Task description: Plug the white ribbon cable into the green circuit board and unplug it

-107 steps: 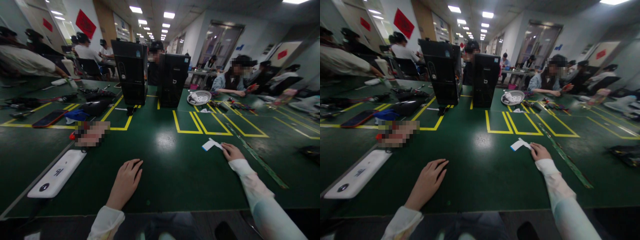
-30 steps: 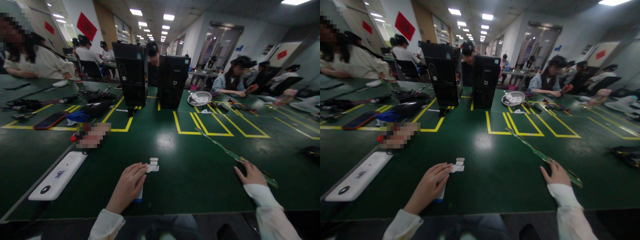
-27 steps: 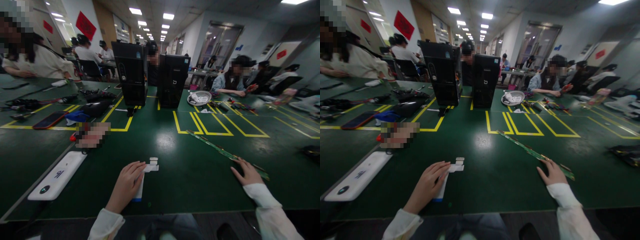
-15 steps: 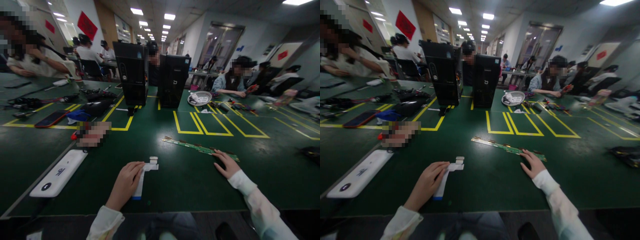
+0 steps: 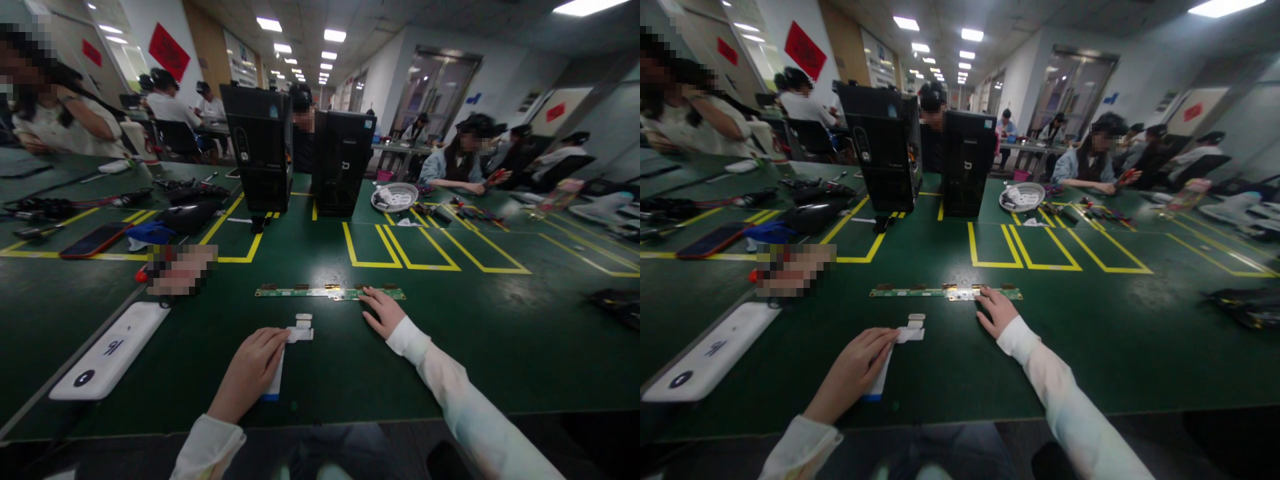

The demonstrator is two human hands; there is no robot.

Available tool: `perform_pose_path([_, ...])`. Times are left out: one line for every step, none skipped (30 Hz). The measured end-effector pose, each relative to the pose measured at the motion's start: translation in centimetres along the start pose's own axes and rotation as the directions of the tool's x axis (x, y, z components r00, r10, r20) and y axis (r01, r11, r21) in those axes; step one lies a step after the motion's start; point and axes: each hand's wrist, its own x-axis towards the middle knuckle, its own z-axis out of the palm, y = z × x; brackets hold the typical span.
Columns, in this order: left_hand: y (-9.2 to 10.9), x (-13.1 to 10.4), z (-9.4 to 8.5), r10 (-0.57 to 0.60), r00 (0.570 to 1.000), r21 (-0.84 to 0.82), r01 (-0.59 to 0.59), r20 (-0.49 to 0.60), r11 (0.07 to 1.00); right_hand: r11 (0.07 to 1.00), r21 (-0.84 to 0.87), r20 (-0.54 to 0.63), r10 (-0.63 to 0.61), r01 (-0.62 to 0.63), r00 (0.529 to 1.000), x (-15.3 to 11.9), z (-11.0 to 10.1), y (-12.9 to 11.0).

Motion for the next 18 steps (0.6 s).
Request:
perform_pose_path([0.0,0.0,0.0,0.002,1.000,0.000,-0.002,-0.005,1.000,1.000,0.001,0.003,0.004,-0.004,1.000,0.6,0.3,-0.7])
perform_pose_path([0.0,0.0,0.0,0.002,1.000,0.002,-0.002,-0.008,1.000,1.000,0.001,0.006,0.007,-0.007,1.000,1.1,0.7,-1.4])
perform_pose_path([0.1,0.0,0.0,0.000,1.000,0.004,0.000,-0.009,1.000,1.000,0.002,0.010,0.008,-0.008,1.000,1.6,1.0,-2.1])
perform_pose_path([0.1,0.0,-0.1,-0.001,1.000,0.007,0.001,-0.007,1.000,1.000,0.002,0.014,0.008,-0.008,1.000,2.1,1.2,-2.8])
perform_pose_path([0.2,0.0,-0.1,-0.001,1.000,0.011,0.001,-0.005,1.000,1.000,0.002,0.021,0.005,-0.005,1.000,2.5,1.5,-3.5])
perform_pose_path([0.2,0.0,-0.1,0.002,1.000,0.015,-0.001,-0.001,1.000,1.000,0.002,0.034,0.000,0.000,0.999,2.8,1.6,-4.1])
perform_pose_path([0.3,0.0,-0.2,0.006,1.000,0.019,-0.007,0.003,1.000,1.000,0.002,0.048,-0.005,0.005,0.999,3.1,1.8,-4.7])
perform_pose_path([0.3,0.0,-0.2,0.012,1.000,0.024,-0.012,0.008,1.000,1.000,0.002,0.058,-0.008,0.008,0.998,3.4,1.9,-5.3])
perform_pose_path([0.3,0.0,-0.2,0.017,1.000,0.028,-0.018,0.013,0.999,1.000,0.002,0.064,-0.008,0.007,0.998,3.6,1.9,-6.0])
perform_pose_path([0.3,0.1,-0.2,0.022,1.000,0.032,-0.022,0.016,0.999,1.000,0.002,0.069,-0.004,0.004,0.998,3.7,2.0,-6.6])
perform_pose_path([0.3,0.1,-0.2,0.026,0.999,0.034,-0.026,0.020,0.999,1.000,0.004,0.074,0.003,-0.004,0.997,3.9,2.1,-7.1])
perform_pose_path([0.3,0.1,-0.2,0.031,0.999,0.035,-0.031,0.021,0.999,1.000,0.006,0.078,0.012,-0.012,0.997,4.0,2.1,-7.7])
perform_pose_path([0.4,0.1,-0.2,0.037,0.999,0.035,-0.038,0.021,0.999,1.000,0.008,0.084,0.019,-0.020,0.996,4.0,2.2,-8.2])
perform_pose_path([0.4,0.1,-0.2,0.046,0.999,0.035,-0.047,0.020,0.998,1.000,0.009,0.090,0.025,-0.025,0.996,4.1,2.3,-8.6])
perform_pose_path([0.4,0.1,-0.2,0.054,0.998,0.035,-0.054,0.017,0.998,1.000,0.008,0.096,0.028,-0.029,0.995,4.1,2.4,-9.0])
perform_pose_path([0.5,0.1,-0.3,0.060,0.998,0.036,-0.061,0.013,0.998,1.000,0.008,0.099,0.028,-0.029,0.995,4.1,2.5,-9.3])
perform_pose_path([0.5,0.1,-0.3,0.065,0.998,0.038,-0.065,0.011,0.997,1.000,0.007,0.102,0.027,-0.028,0.994,4.1,2.6,-9.5])
perform_pose_path([0.6,0.0,-0.4,0.068,0.998,0.040,-0.069,0.010,0.997,1.000,0.006,0.103,0.025,-0.026,0.994,4.1,2.6,-9.6])
